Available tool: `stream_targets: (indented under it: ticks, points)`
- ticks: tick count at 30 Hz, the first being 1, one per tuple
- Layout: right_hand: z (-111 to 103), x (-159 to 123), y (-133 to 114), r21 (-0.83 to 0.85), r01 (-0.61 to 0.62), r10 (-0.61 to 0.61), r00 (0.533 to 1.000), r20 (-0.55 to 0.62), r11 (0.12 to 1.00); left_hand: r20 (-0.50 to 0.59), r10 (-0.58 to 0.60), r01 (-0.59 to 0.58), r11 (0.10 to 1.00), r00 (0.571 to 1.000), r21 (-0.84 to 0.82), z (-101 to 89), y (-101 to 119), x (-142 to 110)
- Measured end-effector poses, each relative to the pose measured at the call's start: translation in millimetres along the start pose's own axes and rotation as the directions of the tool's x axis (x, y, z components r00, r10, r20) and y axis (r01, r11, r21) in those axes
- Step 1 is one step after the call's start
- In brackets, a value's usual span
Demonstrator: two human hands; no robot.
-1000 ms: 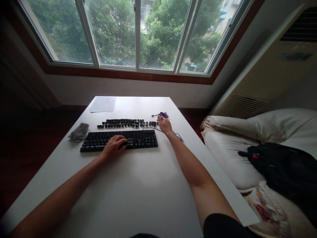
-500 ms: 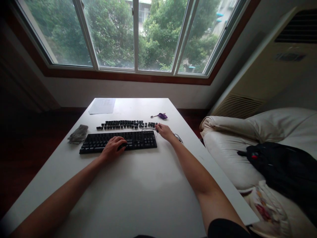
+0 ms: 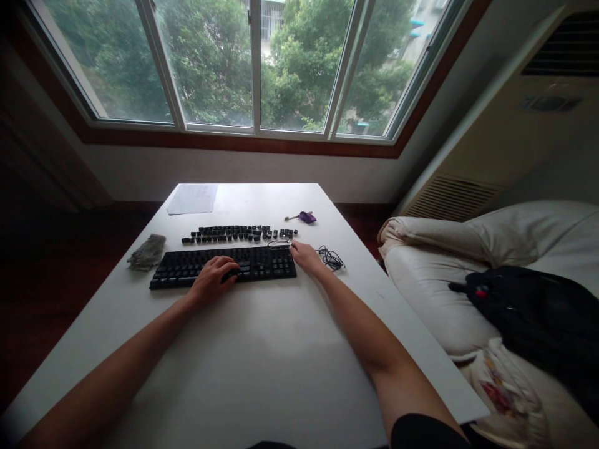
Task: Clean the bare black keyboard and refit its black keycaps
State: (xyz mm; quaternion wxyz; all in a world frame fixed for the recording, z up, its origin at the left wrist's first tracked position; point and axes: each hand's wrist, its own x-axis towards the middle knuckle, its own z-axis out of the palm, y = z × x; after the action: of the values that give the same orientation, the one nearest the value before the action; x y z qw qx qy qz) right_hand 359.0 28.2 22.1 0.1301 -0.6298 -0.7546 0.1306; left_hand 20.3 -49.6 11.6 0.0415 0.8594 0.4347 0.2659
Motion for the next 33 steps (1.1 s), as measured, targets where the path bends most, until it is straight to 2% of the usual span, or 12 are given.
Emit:
stream_targets:
  ticks: [5, 10, 21, 28, 33]
  points:
    - [1.0, -6.6, -14.7, -0.153, -0.11, 0.113, 0.993, 0.015, 0.982, -0.002, 0.004, -0.004, 1.0, 1.0, 0.008, -1.3, 0.0, 0.1]
    - [2.0, -14.1, -25.7, -0.256, -0.167, 0.174, 0.985, 0.002, 0.952, 0.006, 0.007, -0.007, 1.0, 1.0, 0.009, -0.3, -0.2, -0.5]
    - [-10.5, -8.7, -22.3, -0.228, -0.064, 0.1, 0.984, 0.15, 0.972, 0.009, -0.01, 0.01, 1.0, 1.0, 0.011, -1.2, 1.8, 0.1]
    - [-6.8, -15.5, -26.1, -0.255, -0.09, 0.118, 0.988, 0.095, 0.963, -0.055, -0.048, 0.054, 0.993, 0.997, 0.106, 4.6, 5.3, 1.4]
    - [-1.8, -20.6, -29.0, -0.279, -0.104, 0.119, 0.992, 0.037, 0.955, -0.04, -0.091, 0.096, 0.984, 0.995, 0.15, 12.5, 2.6, 0.7]
